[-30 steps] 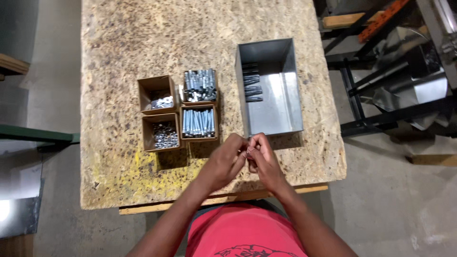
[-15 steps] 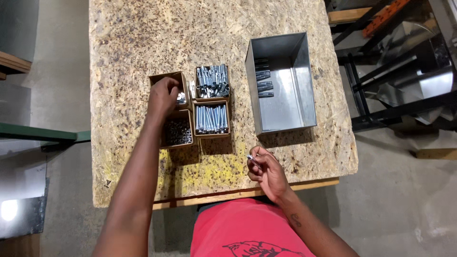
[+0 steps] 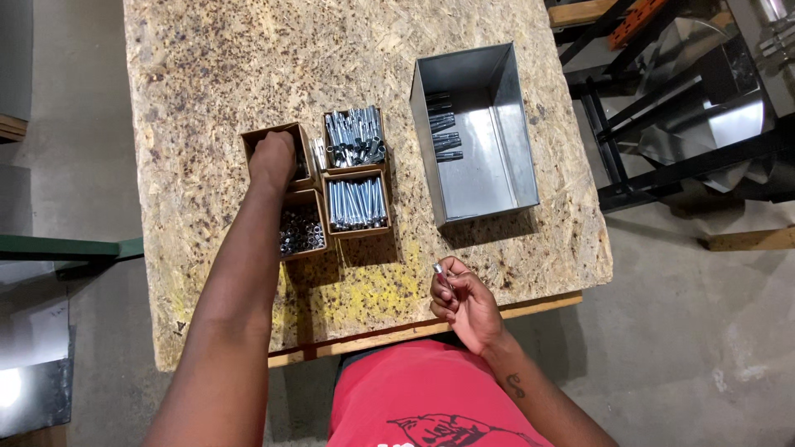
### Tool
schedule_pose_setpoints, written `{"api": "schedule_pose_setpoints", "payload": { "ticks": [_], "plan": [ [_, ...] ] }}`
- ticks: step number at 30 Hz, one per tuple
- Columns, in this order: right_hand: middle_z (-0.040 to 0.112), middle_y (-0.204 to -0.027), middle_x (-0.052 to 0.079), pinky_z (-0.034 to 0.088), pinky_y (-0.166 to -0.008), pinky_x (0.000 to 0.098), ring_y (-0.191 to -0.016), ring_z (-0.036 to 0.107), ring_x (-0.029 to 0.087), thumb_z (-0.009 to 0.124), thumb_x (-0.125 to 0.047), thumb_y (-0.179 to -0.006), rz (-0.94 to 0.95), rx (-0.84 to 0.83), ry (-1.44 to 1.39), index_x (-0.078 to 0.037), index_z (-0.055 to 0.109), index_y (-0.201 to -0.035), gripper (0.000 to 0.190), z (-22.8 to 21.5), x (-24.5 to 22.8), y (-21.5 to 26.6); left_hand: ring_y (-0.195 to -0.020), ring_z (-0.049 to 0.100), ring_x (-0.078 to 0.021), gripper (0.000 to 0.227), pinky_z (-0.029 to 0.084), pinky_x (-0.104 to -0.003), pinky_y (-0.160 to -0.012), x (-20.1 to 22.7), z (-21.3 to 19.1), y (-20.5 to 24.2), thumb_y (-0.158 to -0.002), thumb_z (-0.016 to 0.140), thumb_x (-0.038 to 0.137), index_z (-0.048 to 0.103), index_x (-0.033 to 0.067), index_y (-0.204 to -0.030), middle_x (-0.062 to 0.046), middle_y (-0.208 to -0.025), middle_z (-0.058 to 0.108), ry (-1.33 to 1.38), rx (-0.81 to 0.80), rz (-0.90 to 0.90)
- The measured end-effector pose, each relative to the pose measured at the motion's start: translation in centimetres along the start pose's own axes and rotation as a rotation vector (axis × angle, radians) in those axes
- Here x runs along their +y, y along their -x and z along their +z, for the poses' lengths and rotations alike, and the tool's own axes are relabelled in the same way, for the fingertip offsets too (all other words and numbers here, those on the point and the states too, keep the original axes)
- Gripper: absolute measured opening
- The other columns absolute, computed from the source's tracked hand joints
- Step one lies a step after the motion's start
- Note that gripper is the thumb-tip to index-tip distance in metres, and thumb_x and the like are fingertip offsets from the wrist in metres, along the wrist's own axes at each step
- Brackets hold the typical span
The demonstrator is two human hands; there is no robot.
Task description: The person repeatedly picks bolts and washers from small cardboard boxes on a workbench, threads the washers onto the bolts by hand, and places the assembled fasteners into a metal bin. The process continues throughout the clip with consistent hand movements and no tools used.
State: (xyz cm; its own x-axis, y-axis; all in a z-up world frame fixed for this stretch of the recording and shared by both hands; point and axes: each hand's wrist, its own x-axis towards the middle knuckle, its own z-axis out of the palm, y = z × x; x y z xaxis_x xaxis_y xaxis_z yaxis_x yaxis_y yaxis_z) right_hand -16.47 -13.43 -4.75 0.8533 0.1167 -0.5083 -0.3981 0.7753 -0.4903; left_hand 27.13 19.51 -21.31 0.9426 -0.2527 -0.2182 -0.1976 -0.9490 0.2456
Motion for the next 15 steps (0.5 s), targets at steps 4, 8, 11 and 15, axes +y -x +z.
{"api": "schedule_pose_setpoints", "payload": {
  "ticks": [4,8,11,15],
  "plan": [
    [0.042,-0.081,-0.001,0.037,-0.052,0.0219,-0.065,0.038,0.007,0.058,-0.016,-0.103,-0.001,-0.009,-0.004,-0.014,0.052,-0.121,0.019,-0.1,-0.4,-0.1,-0.086,0.082,-0.0617,0.016,0.071,-0.065,-0.070,1.0,-2.0,4.1,-0.103,0.073,-0.014,0.089,-0.0145,-0.106,-0.037,-0.087,0.079,0.142,0.097,-0.003],
    [0.043,-0.081,-0.001,0.038,-0.053,0.0221,-0.065,0.039,0.007,0.058,-0.016,-0.104,0.023,-0.020,-0.012,-0.014,0.052,-0.121,0.019,-0.5,-0.7,-0.2,-0.098,0.083,-0.0591,0.022,0.068,-0.066,-0.077,2.2,-3.3,6.8,-0.107,0.067,-0.003,0.088,-0.0020,-0.106,-0.032,-0.095,0.082,0.307,0.165,-0.089],
    [0.043,-0.081,-0.001,0.039,-0.053,0.0224,-0.065,0.039,0.007,0.058,-0.016,-0.104,0.048,-0.032,-0.009,-0.014,0.052,-0.122,0.019,-0.6,-0.7,-0.5,-0.100,0.083,-0.0577,0.016,0.067,-0.067,-0.083,3.6,-6.0,8.5,-0.109,0.073,0.004,0.089,0.0052,-0.109,-0.028,-0.097,0.084,0.379,0.216,-0.100],
    [0.043,-0.081,-0.002,0.039,-0.053,0.0227,-0.065,0.039,0.006,0.057,-0.016,-0.105,0.089,-0.061,0.013,-0.014,0.053,-0.122,0.018,-0.3,-1.1,-0.7,-0.098,0.083,-0.0567,0.010,0.066,-0.065,-0.082,4.8,-7.9,11.1,-0.112,0.077,0.001,0.087,0.0045,-0.112,-0.025,-0.098,0.085,0.406,0.361,-0.046]
  ]
}}
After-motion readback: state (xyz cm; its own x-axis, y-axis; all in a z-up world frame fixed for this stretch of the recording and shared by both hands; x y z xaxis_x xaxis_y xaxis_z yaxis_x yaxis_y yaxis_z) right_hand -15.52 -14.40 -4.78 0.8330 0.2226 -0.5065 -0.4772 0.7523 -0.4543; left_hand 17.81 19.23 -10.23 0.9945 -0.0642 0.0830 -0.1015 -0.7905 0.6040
